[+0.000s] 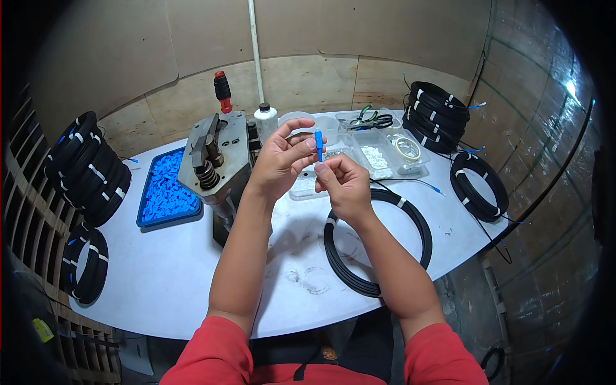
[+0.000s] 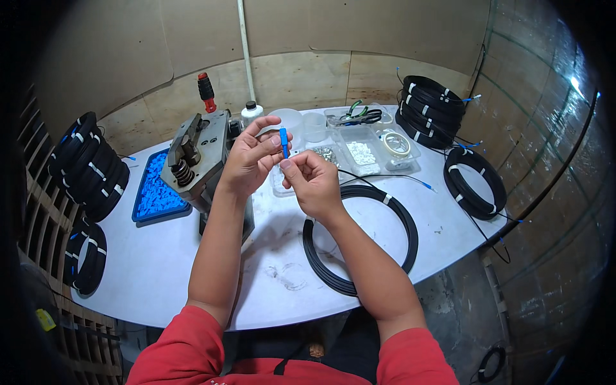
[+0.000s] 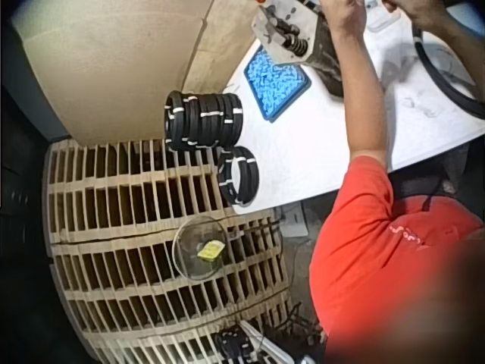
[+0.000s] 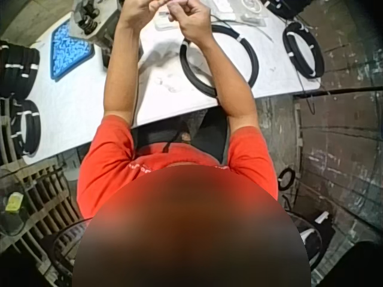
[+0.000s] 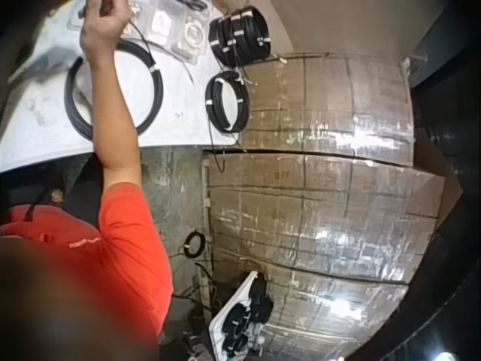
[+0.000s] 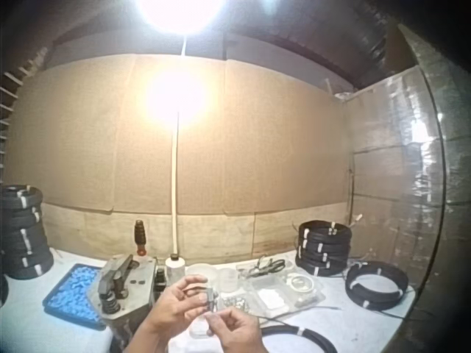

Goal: Crimping electrical connectors onto wires using a bench-top press machine.

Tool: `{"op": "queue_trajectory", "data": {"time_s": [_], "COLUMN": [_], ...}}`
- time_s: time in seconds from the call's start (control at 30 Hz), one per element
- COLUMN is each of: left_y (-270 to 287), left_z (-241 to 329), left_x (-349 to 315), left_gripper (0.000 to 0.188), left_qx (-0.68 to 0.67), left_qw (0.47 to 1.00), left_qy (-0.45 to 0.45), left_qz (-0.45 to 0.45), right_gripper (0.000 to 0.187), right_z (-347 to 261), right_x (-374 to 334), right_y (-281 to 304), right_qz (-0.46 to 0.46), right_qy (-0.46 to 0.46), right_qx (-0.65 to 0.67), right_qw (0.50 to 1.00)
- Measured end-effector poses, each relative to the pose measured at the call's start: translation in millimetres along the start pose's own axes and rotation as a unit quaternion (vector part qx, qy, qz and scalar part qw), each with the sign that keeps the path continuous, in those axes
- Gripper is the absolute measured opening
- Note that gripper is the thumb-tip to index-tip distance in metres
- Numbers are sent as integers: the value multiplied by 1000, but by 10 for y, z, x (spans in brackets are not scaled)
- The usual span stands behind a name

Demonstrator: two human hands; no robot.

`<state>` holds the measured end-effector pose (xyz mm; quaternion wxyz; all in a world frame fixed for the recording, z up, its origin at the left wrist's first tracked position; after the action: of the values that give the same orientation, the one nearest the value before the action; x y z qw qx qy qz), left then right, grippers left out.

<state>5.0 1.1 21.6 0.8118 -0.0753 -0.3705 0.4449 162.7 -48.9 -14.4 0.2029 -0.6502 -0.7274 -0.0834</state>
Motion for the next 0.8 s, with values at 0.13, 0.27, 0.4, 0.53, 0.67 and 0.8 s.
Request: {"op": "queue_trajectory", "data": {"time_s": [0.13,0.27,0.4,0.53,0.67,0.8], "left_y": [45,21,13,35,-39,-66], "left_z": [-9,-10,-14,-14,7,21], "left_x": [6,1,6,15,-1,6], "left_gripper": [38,35,32,30,29,26], "left_qx": [-15,-18,-10,-16,13,52], "left_qw": [1000,999,1000,999,999,998], "left_qy": [7,6,-9,-8,-31,-42], "left_qz": [-26,-35,-22,-40,-28,-1], "right_gripper": [15,15,16,18,22,23], "right_z": [-8,10,8,6,25,10], "right_x": [1,2,5,14,22,31], "right_y": [-2,11,23,27,39,41], "right_qz": [-6,-9,-20,-31,-36,-38], "right_qy": [3,-1,0,19,21,14], "right_qx": [12,14,9,17,8,11], "right_qw": [1000,1000,1000,999,999,999]}}
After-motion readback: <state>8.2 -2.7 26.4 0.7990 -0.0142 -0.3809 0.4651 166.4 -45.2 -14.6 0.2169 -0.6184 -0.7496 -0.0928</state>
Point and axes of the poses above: each hand's wrist, its own x-axis towards the middle knuckle, its own y-axis out of the back of the hand, z = x × y, the point moved 1 cm from there along x, towards the middle knuckle, and after that the axes turned 8 degrees about -y, right-handed, at the moved point
